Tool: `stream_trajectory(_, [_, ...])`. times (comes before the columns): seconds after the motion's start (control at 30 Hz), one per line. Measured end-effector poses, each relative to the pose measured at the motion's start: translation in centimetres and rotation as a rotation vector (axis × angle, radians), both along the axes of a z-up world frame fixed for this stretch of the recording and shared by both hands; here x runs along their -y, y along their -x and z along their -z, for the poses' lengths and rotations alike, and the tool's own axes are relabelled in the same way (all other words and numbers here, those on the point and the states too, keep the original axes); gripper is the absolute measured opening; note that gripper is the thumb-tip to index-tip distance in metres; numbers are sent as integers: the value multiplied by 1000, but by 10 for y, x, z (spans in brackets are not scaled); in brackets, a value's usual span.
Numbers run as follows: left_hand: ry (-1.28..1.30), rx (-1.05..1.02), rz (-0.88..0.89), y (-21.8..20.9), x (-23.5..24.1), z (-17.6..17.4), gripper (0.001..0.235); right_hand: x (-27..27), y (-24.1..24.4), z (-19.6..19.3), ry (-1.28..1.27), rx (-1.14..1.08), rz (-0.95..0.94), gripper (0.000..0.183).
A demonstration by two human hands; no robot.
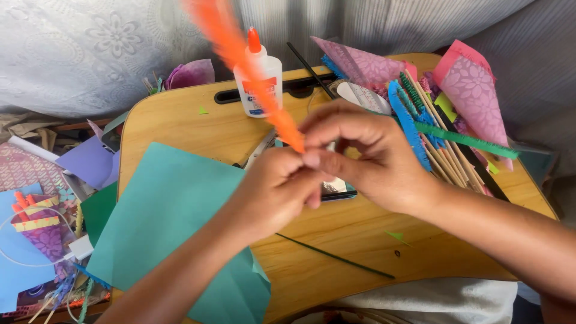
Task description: Measuring, marking, and cutting paper to glue onto wooden sticks for a craft project.
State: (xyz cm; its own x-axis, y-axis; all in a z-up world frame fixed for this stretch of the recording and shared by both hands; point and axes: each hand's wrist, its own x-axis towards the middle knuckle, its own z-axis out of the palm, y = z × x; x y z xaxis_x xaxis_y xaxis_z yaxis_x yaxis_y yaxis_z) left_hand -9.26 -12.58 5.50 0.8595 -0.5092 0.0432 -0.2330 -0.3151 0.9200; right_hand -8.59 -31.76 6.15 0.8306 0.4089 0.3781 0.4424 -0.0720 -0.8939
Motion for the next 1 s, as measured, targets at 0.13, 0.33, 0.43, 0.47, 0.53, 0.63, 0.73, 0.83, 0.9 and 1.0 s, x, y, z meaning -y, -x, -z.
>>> stream_trajectory(0.13, [133, 133, -171, -10, -54, -5, 31, -25, -14, -8, 287, 373, -30, 21])
stream_trajectory(0.33, [-305, 393, -470, -37, -106, 34, 29, -43, 14, 40, 834, 567, -248, 10])
stream_trajectory(0.43, [-335, 315, -456, -44, -109, 48, 31, -39, 42, 63, 1184, 414, -336, 12])
stream_trajectory(0.47, [-295, 316, -442, -45, -108, 51, 32, -37, 51, 67, 1316, 310, -394, 14])
stream_trajectory(0.53, [-267, 389, -438, -47, -109, 56, 32, -35, 55, 74, 1355, 342, -415, 7])
stream_trajectory(0.63, [-223, 490, -432, -52, -107, 56, 34, -36, 61, 82, 1400, 420, -390, 11])
stream_trajectory(0.73, [-169, 504, -454, -46, -104, 53, 36, -39, 65, 84, 1436, 422, -388, 16])
stream_trajectory(0.83, [-146, 679, -499, -40, -100, 45, 31, -37, 67, 76, 1489, 422, -425, 16])
stream_trajectory(0.9, [-166, 847, -520, -36, -97, 38, 27, -30, 68, 65, 1506, 455, -443, 13])
stream_trajectory(1.0, [-135, 1008, -496, -30, -92, 33, 23, -10, 76, 43, 1414, 322, -491, 9])
